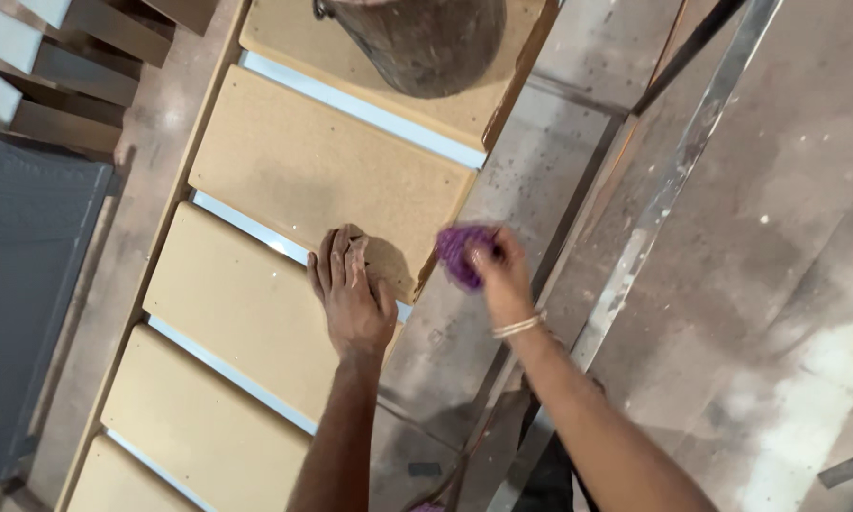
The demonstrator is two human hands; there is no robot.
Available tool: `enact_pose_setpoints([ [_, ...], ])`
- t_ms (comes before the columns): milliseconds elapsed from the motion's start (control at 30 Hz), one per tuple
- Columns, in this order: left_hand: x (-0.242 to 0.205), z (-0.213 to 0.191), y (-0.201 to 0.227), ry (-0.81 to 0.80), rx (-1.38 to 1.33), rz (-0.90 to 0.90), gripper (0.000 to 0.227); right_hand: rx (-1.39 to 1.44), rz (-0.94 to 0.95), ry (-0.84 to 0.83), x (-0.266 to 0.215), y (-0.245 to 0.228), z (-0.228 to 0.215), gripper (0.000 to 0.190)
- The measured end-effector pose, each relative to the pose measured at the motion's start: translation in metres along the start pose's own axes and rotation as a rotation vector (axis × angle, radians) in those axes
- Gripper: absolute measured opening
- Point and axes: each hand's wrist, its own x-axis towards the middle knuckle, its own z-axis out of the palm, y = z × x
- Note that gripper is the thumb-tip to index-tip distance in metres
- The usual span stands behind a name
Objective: The person applies a dark liquid finish to the edges of a wooden slatted panel using a purple cloth. They repeatedly dip the cloth into a large container and wipe the liquid onto the wood, working along the side and end edges of the panel.
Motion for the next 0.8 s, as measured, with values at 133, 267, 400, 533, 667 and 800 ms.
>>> enact_pose_setpoints([
  [133,-0.001,0.004,-0.001,0.003,0.016,-0.026,0.056,-0.107,-0.174,0.093,0.026,-0.033,0.002,0.021],
  [267,-0.004,0.005,-0.002,0.005,0.020,-0.025,0.055,-0.214,-0.071,0.104,-0.048,-0.019,0.045,0.026],
  [400,-0.002,0.005,-0.001,0.023,0.017,-0.017,0.055,-0.447,-0.284,0.080,-0.104,-0.014,0.065,0.033],
  [533,0.000,0.005,-0.001,0.012,0.028,-0.018,0.054,-0.569,-0.359,0.222,-0.040,-0.020,0.045,0.029],
  [667,-0.003,0.005,-0.002,-0.009,0.018,-0.030,0.056,-0.610,-0.592,0.236,0.030,-0.044,0.026,0.036],
  [800,-0.002,0.005,-0.003,-0.002,0.025,-0.026,0.053,-0.630,-0.478,0.181,-0.021,-0.024,0.038,0.030],
])
